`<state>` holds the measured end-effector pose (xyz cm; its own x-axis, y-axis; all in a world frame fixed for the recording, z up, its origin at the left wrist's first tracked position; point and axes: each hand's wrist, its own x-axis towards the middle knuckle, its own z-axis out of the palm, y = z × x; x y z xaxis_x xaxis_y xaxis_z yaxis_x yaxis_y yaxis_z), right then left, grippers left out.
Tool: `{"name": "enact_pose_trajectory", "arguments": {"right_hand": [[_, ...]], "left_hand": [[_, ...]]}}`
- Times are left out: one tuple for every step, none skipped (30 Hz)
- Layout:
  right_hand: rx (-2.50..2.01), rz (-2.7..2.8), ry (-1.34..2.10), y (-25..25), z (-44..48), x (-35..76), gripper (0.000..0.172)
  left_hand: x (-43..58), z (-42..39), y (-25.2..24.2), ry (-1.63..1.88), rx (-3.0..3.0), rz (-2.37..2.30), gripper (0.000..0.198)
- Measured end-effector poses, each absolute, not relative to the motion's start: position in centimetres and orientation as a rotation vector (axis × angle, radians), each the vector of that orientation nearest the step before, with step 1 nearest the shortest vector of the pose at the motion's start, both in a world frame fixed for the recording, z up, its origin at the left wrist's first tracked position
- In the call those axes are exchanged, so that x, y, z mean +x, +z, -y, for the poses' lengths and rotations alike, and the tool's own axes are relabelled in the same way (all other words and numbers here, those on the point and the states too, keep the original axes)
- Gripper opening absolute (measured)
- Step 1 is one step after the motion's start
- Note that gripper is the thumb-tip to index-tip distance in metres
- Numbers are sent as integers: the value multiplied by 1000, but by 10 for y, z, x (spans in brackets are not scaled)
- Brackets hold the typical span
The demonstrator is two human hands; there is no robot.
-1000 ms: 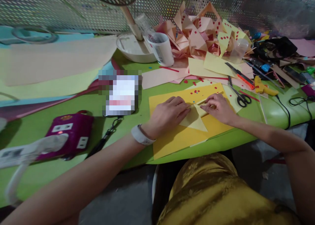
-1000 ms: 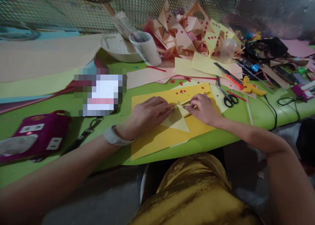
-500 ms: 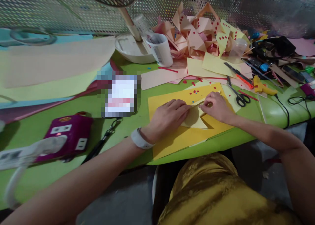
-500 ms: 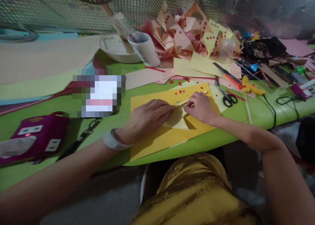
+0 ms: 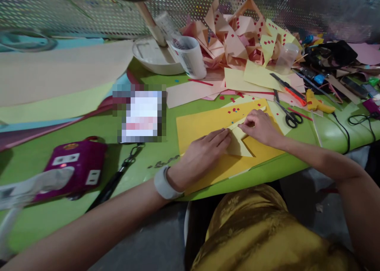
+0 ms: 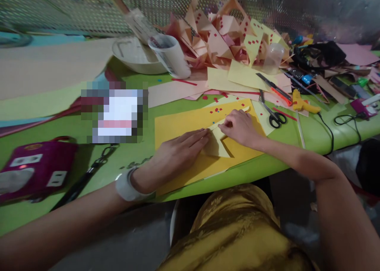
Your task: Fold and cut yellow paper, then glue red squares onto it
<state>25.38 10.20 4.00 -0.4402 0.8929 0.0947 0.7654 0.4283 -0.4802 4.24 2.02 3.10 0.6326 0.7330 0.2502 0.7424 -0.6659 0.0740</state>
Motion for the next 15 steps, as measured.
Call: {"name": "enact_pose_trajectory", "arguments": {"right_hand": [[-1427,2345,538,40,-102,254,29],[-1432,2338,545,40,-102,253,29],[-1432,2331,549,40,-102,253,29],[-1427,2327,547,39,-102,253,29],[-1418,2326,541,39,-102,253,28],[-1409,2328,533,39,-102,252,28],[-1401,2331,527,38,-102,252,28],[-1397,2335,525,38,-101,252,28],[-1398,2337,525,38,-101,253,28],[-1397,2340,525,38,-101,253,28],[-1392,2341,522,37,-101,253,28],[-1382,2341,517,37,-101,254,27],[-1369,2342,511,37,-101,254,27],[-1357,2345,506,37,-101,254,26],[-1350,2347,502,36,-101,254,26]], "left_hand": [[43,-20,31,-419,-2805,1255,41],[43,-20,30,-439,-2804,1247,40],[43,-20,30,-462,-2805,1246,40],[43,-20,30,-485,-2810,1252,40],[43,-20,30,-510,-2814,1264,41],[42,-20,30,-528,-2820,1277,41],[42,-20,30,-537,-2826,1290,42],[42,-20,31,-535,-2832,1297,44],[43,-21,31,-526,-2837,1300,46],[44,-21,31,-518,-2838,1301,46],[45,-21,31,-511,-2837,1302,46],[46,-21,31,-507,-2834,1305,44],[48,-20,32,-505,-2827,1312,42],[49,-20,32,-505,-2821,1317,40],[51,-20,32,-502,-2814,1323,39]]}}
